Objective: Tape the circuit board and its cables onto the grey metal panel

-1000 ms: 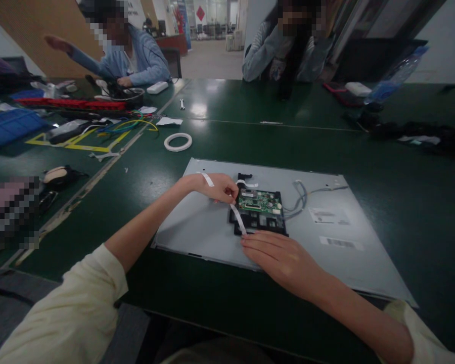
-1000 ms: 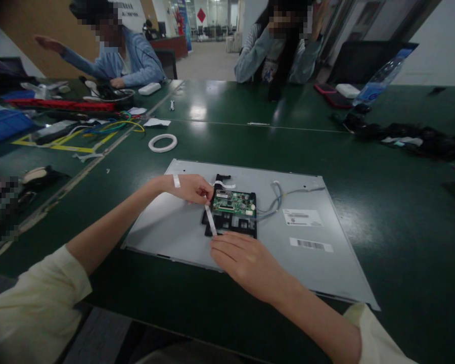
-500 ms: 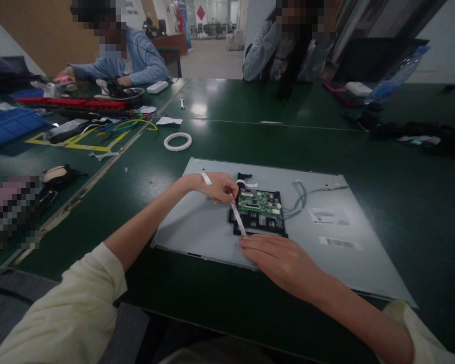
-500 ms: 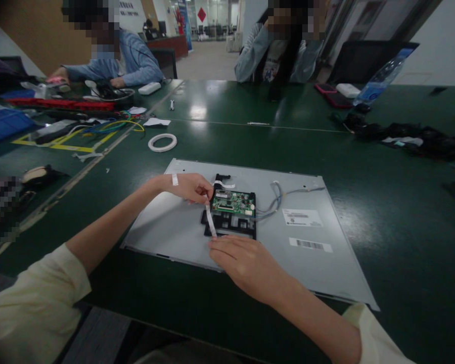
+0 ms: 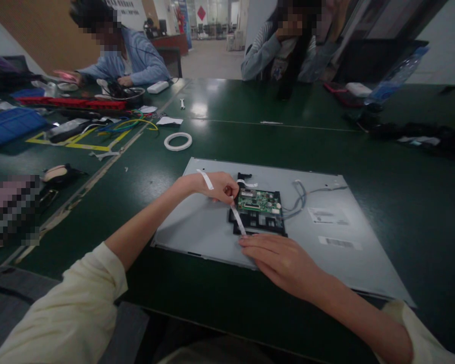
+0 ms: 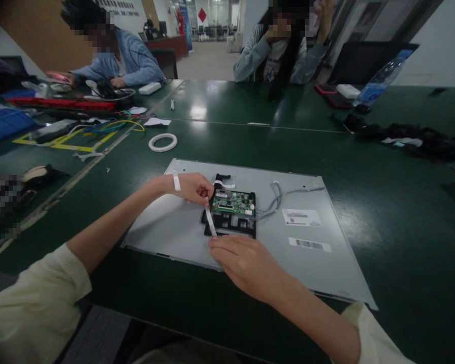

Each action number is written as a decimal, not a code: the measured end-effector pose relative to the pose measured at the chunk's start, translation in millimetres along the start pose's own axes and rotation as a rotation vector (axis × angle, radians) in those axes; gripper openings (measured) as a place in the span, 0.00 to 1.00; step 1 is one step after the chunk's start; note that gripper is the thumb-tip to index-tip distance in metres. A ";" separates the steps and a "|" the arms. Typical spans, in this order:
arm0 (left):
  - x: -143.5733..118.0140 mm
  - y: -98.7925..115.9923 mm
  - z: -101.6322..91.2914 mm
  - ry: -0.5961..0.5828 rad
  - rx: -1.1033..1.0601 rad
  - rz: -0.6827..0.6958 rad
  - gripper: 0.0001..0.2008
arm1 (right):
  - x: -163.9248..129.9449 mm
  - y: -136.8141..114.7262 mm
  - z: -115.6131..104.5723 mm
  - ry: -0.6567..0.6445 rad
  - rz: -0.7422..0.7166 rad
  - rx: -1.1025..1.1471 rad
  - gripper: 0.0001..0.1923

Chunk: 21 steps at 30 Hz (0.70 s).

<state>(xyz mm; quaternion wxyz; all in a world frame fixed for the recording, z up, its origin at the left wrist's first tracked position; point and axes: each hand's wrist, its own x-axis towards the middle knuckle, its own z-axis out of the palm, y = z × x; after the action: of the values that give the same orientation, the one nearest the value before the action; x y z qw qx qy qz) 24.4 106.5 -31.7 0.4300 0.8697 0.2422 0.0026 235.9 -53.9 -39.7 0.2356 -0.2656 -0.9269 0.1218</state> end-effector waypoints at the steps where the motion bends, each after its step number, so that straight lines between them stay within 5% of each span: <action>1: 0.0 -1.6 0.0 0.008 -0.002 -0.001 0.03 | 0.1 -0.2 -0.7 -0.010 0.006 0.007 0.13; 14: -7.4 -8.2 -13.3 0.059 0.124 -0.087 0.07 | -1.2 0.5 -1.6 -0.049 0.030 0.020 0.13; 21: -5.0 8.3 -8.1 0.043 0.224 -0.059 0.06 | -1.7 0.9 -1.1 -0.054 0.021 0.007 0.13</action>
<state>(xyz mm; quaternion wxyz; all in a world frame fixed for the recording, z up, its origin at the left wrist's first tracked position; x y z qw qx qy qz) 21.8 106.1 -19.4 0.3249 0.9045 0.2756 -0.0186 238.1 -54.0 -39.7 0.2099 -0.2709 -0.9297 0.1346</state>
